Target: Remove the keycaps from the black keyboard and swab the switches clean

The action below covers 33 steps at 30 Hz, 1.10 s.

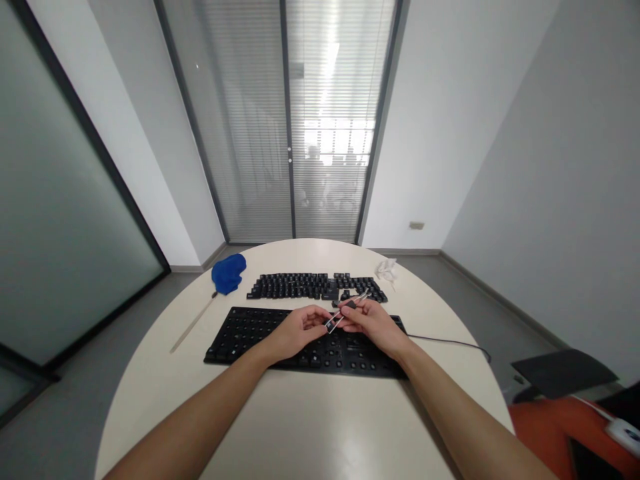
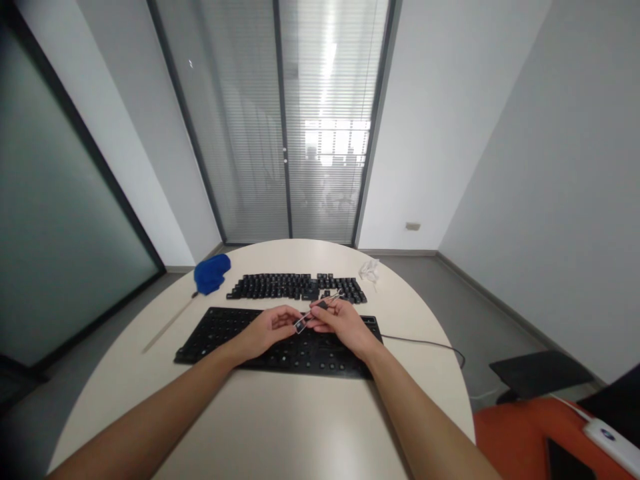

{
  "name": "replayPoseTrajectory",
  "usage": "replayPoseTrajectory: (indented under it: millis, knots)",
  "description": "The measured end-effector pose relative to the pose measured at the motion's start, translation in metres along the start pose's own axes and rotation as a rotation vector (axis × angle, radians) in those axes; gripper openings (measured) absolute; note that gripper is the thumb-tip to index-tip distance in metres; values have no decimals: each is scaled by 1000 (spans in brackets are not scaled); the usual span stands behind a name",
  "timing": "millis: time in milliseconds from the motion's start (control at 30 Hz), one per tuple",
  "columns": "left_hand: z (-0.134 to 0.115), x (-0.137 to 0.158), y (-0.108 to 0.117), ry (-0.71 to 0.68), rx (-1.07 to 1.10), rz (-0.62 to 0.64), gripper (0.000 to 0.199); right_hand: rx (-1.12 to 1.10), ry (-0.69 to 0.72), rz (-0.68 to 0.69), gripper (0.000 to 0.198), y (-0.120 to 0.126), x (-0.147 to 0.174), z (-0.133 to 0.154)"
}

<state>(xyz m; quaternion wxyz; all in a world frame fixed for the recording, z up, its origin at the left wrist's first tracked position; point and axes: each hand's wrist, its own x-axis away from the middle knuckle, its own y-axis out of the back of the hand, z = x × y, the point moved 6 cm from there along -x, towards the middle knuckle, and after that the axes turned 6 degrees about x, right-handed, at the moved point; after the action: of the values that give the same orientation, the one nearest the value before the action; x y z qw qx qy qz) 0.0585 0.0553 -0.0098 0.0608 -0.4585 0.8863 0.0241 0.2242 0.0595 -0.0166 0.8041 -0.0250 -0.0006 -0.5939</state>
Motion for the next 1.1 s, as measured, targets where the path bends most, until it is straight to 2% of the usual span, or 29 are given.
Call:
replayPoseTrajectory:
  millis: [200,400,767,900,1100]
  knots:
    - [2,-1,2,-3,69,-13,41,25,18,-16,37,0,2,5]
    - [-1,-1,0,-12,36,3,36,19,28,25,37,0,2,4]
    - [1,-1,3,8,56,10,34,-50,-15,-48,36,-1,1,2]
    - [2,-2,5,45,117,16,38,-51,8,-53,34,-6,3,5]
    - [-2,-2,6,27,108,8,34,-47,6,-72,35,-6,3,6]
